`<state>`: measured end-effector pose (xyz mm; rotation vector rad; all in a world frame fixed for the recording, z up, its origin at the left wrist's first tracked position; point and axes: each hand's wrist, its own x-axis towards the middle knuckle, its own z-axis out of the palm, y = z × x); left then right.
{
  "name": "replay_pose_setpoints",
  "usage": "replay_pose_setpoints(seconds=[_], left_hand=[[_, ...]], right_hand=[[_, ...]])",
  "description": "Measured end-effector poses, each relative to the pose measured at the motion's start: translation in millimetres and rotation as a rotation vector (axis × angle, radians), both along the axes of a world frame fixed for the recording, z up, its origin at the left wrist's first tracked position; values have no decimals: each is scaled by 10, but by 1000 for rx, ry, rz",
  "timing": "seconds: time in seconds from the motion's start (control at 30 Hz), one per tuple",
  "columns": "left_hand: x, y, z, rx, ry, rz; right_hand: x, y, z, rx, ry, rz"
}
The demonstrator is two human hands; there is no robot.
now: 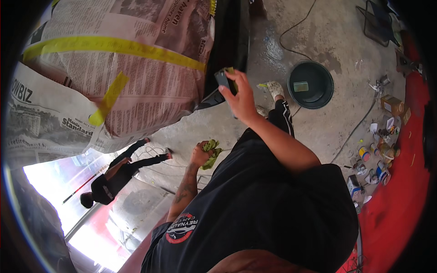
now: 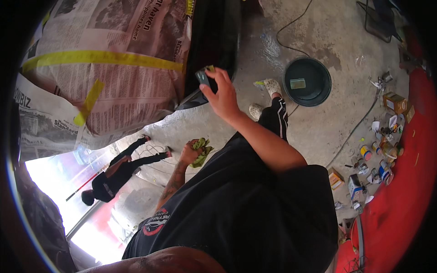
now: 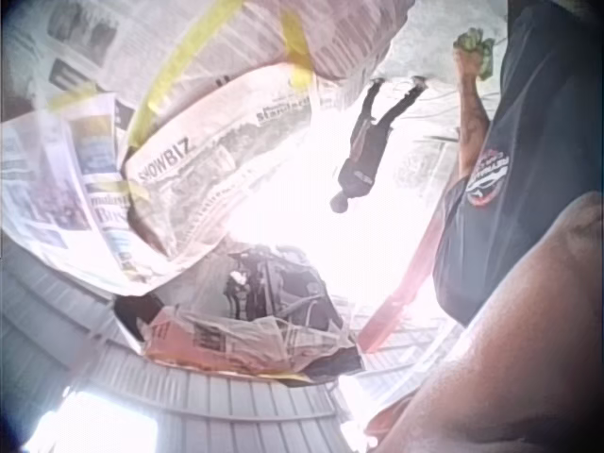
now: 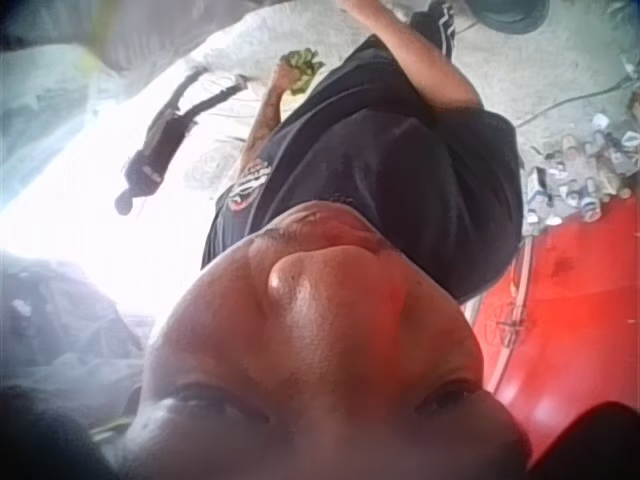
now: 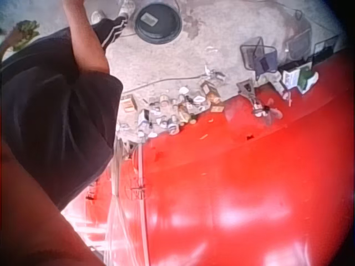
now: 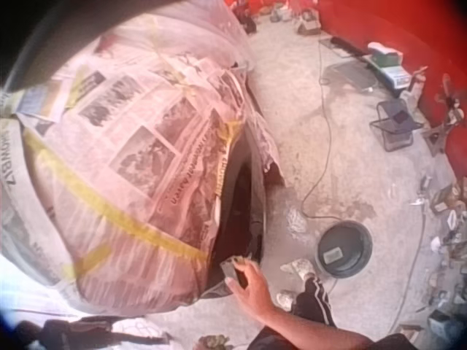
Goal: The person wets a cloth in a bucket of water, then sands a car panel with a sanding block and wipes the surface with the cloth.
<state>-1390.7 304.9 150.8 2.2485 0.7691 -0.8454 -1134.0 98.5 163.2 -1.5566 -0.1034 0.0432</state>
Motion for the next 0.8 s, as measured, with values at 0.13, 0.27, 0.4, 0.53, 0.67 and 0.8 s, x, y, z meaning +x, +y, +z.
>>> replay_pose_setpoints(seconds=[0.13,0.27,0.4,0.53,0.67,0.8], left_hand=[[6,-30,-6,-25,3,60],[40,-58,26,-17,7,50],[74,-94,42,-35,39,84],[101,-94,33,-8,12,21],[116,-88,19,-19,-11,32],[143,-94,41,-7,-39,3]], right_hand=[[662,-4,-145,18,-52,-74],[843,-80,-73,-47,58,-22],[255,-80,-22,-37,14,19],[-64,-79,-26,67,57,54],[461,-69,-163,9,0,-68],[798,-116,-253,-16,24,-70]])
